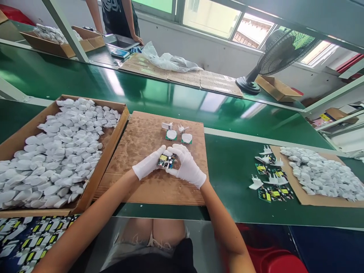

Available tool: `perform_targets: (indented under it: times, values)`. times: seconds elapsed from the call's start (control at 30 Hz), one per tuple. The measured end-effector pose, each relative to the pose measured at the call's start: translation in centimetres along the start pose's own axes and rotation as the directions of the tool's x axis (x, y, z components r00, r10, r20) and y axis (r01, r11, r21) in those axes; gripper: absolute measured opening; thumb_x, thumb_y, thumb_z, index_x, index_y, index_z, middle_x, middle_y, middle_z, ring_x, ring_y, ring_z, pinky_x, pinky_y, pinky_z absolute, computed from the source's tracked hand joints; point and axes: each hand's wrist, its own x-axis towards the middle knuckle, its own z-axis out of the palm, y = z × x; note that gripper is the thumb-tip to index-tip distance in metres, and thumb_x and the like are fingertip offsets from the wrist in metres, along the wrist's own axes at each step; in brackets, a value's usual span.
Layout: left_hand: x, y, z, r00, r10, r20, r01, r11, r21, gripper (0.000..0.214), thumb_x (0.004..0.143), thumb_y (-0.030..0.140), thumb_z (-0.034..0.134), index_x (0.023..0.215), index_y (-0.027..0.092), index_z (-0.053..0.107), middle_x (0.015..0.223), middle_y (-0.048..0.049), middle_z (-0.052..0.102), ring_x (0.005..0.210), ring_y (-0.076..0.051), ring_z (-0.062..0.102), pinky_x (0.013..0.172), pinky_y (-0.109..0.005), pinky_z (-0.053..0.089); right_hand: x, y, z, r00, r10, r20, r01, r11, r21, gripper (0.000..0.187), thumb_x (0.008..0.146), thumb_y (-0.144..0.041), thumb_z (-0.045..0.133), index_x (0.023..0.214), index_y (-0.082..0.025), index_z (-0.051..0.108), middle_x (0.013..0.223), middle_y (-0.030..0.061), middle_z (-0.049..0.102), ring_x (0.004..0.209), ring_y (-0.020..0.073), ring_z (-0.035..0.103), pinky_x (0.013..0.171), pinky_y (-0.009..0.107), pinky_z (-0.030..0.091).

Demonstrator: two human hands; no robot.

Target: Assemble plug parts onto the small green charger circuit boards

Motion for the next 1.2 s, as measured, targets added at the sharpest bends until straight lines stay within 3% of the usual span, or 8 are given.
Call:
perform_targets:
  times: [0.1, 0.2, 0.37, 0.57, 0.77, 0.93, 1.1, 1.2]
  values:
    - [0.1, -0.1, -0.3, 0.997, 0.077, 0.020, -0.079, 0.990, 0.117, 0.054, 0.065, 0.068, 0.062, 0.075, 0.015, 0.060, 0.065, -0.0015, 0.060, 0.057, -0.012, 0.053, 0.053, -0.022, 0.043, -0.1, -0.1, -0.1, 1.000, -0.004, -0.022, 0.005, 0.999, 0.034, 0.060, 0.075, -0.035, 0.070, 0.127, -0.022, 0.044, 0.126, 0.0111, 0.049, 0.123, 0.0256, 0.043, 0.104, 0.045, 0.039]
    - [0.6, -0.5, -0.7, 0.993, 0.118, -0.030, -0.111, 0.978, 0.175, 0.053, 0.067, 0.069, 0.060, 0.069, 0.015, 0.060, 0.057, -0.0004, 0.057, 0.049, -0.011, 0.047, 0.051, -0.023, 0.040, -0.2, 0.0, 0.2, 1.000, 0.012, -0.001, -0.012, 1.000, -0.004, 0.067, 0.074, -0.037, 0.071, 0.131, -0.023, 0.040, 0.129, 0.0110, 0.046, 0.125, 0.0267, 0.040, 0.105, 0.046, 0.038]
    - [1.7, -1.6, -0.9, 0.987, 0.146, -0.063, -0.126, 0.961, 0.246, 0.054, 0.070, 0.067, 0.058, 0.073, 0.014, 0.066, 0.064, -0.0051, 0.064, 0.057, -0.016, 0.056, 0.056, -0.026, 0.043, -0.2, 0.3, 1.0, 0.995, 0.083, 0.048, -0.080, 0.995, -0.060, 0.088, 0.061, -0.040, 0.081, 0.135, -0.022, 0.036, 0.126, 0.0111, 0.048, 0.118, 0.0286, 0.046, 0.100, 0.047, 0.040]
    - [1.9, -1.8, -0.8, 0.979, 0.201, -0.032, -0.180, 0.930, 0.321, 0.052, 0.074, 0.063, 0.056, 0.077, 0.013, 0.069, 0.071, -0.0067, 0.068, 0.062, -0.017, 0.058, 0.060, -0.025, 0.045, -0.1, 0.7, 1.7, 0.991, 0.116, 0.064, -0.120, 0.990, 0.067, 0.076, 0.064, -0.033, 0.079, 0.129, -0.022, 0.042, 0.115, 0.0075, 0.054, 0.106, 0.0248, 0.053, 0.094, 0.040, 0.044]
    - [1.6, -1.8, -0.7, 0.973, 0.227, -0.033, -0.203, 0.920, 0.336, 0.048, 0.079, 0.059, 0.052, 0.077, 0.014, 0.069, 0.070, -0.0054, 0.067, 0.061, -0.015, 0.056, 0.062, -0.024, 0.044, -0.3, 0.6, 2.2, 0.998, 0.056, -0.017, -0.057, 0.997, -0.051, 0.080, 0.061, -0.039, 0.081, 0.128, -0.021, 0.043, 0.113, 0.0080, 0.055, 0.105, 0.0260, 0.052, 0.095, 0.042, 0.042]
    - [1.2, -1.8, -0.2, 0.967, 0.253, -0.018, -0.239, 0.931, 0.277, 0.050, 0.072, 0.063, 0.058, 0.076, 0.015, 0.066, 0.070, -0.0049, 0.065, 0.066, -0.016, 0.056, 0.068, -0.025, 0.045, -0.3, 0.2, 1.9, 0.998, 0.035, -0.046, -0.040, 0.992, -0.123, 0.072, 0.065, -0.037, 0.078, 0.126, -0.021, 0.044, 0.114, 0.0087, 0.054, 0.107, 0.0261, 0.051, 0.094, 0.041, 0.042]
    - [1.1, -1.8, -0.3, 0.970, 0.240, 0.049, -0.245, 0.945, 0.217, 0.057, 0.071, 0.071, 0.052, 0.075, 0.015, 0.061, 0.069, -0.0039, 0.061, 0.069, -0.016, 0.053, 0.071, -0.027, 0.045, 0.0, 0.5, 1.6, 0.997, -0.055, -0.058, 0.046, 0.988, -0.150, 0.060, 0.069, -0.037, 0.072, 0.121, -0.022, 0.046, 0.109, 0.0079, 0.057, 0.103, 0.0253, 0.053, 0.093, 0.043, 0.042]
    - [1.1, -1.5, -0.6, 0.963, 0.243, 0.114, -0.266, 0.923, 0.278, 0.056, 0.074, 0.069, 0.049, 0.074, 0.014, 0.057, 0.071, -0.0030, 0.059, 0.073, -0.016, 0.051, 0.073, -0.028, 0.043, 0.3, 0.4, 1.3, 0.986, -0.132, -0.101, 0.110, 0.974, -0.198, 0.054, 0.068, -0.033, 0.072, 0.115, -0.022, 0.049, 0.108, 0.0077, 0.058, 0.101, 0.0247, 0.055, 0.093, 0.044, 0.041]
